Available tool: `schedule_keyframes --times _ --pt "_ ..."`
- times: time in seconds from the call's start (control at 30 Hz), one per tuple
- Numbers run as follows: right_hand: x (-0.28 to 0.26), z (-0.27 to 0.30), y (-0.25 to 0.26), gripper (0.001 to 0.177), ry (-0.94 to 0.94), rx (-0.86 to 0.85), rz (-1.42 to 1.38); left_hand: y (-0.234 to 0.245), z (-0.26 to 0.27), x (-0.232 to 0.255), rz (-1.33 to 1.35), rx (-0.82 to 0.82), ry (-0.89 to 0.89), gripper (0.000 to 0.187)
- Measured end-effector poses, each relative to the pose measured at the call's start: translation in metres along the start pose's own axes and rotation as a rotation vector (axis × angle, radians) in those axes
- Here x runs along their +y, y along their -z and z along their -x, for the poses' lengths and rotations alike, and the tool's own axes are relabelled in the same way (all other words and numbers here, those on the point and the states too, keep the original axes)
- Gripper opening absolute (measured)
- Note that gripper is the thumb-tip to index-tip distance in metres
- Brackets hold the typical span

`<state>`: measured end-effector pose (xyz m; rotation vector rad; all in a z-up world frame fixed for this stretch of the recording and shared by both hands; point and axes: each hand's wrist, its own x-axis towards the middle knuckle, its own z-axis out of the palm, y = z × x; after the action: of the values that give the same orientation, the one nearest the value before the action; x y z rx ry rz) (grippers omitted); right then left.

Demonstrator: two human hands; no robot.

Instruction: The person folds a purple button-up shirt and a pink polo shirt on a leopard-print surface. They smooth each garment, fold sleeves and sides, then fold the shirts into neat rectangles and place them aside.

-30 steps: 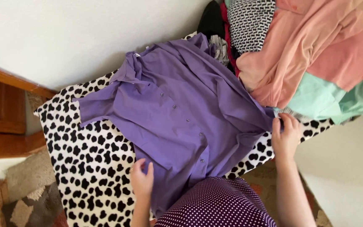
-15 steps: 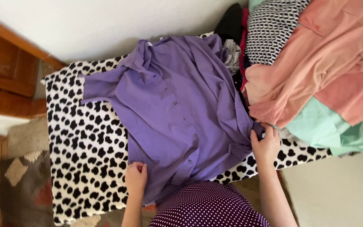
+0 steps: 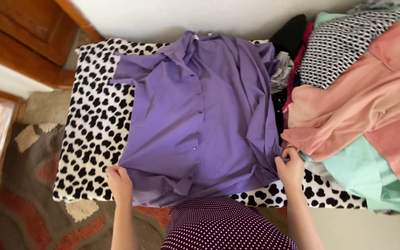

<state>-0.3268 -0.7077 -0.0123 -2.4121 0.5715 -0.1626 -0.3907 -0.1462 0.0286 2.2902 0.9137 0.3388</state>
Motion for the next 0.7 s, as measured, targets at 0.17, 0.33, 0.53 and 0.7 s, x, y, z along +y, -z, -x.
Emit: schedule_keyframes --times 0.17,0.33,0.53,0.7 --pt "-0.007 -0.004 0.010 0.027 -0.005 -0.017 -0.022 0.032 0.005 0.018 0.031 -0.085 0.092 0.033" --pt "-0.015 -0.001 0.027 0.043 0.082 0.020 0.001 0.032 0.007 -0.030 -0.004 -0.354 0.197 0.046" --pt "0.017 0.002 0.052 0.043 0.084 0.055 0.422 0.064 0.007 -0.044 0.105 -0.350 0.186 0.036" --pt "0.009 0.019 0.045 0.054 0.187 0.186 0.663 0.063 -0.014 -0.089 -0.163 -0.464 0.135 0.052"
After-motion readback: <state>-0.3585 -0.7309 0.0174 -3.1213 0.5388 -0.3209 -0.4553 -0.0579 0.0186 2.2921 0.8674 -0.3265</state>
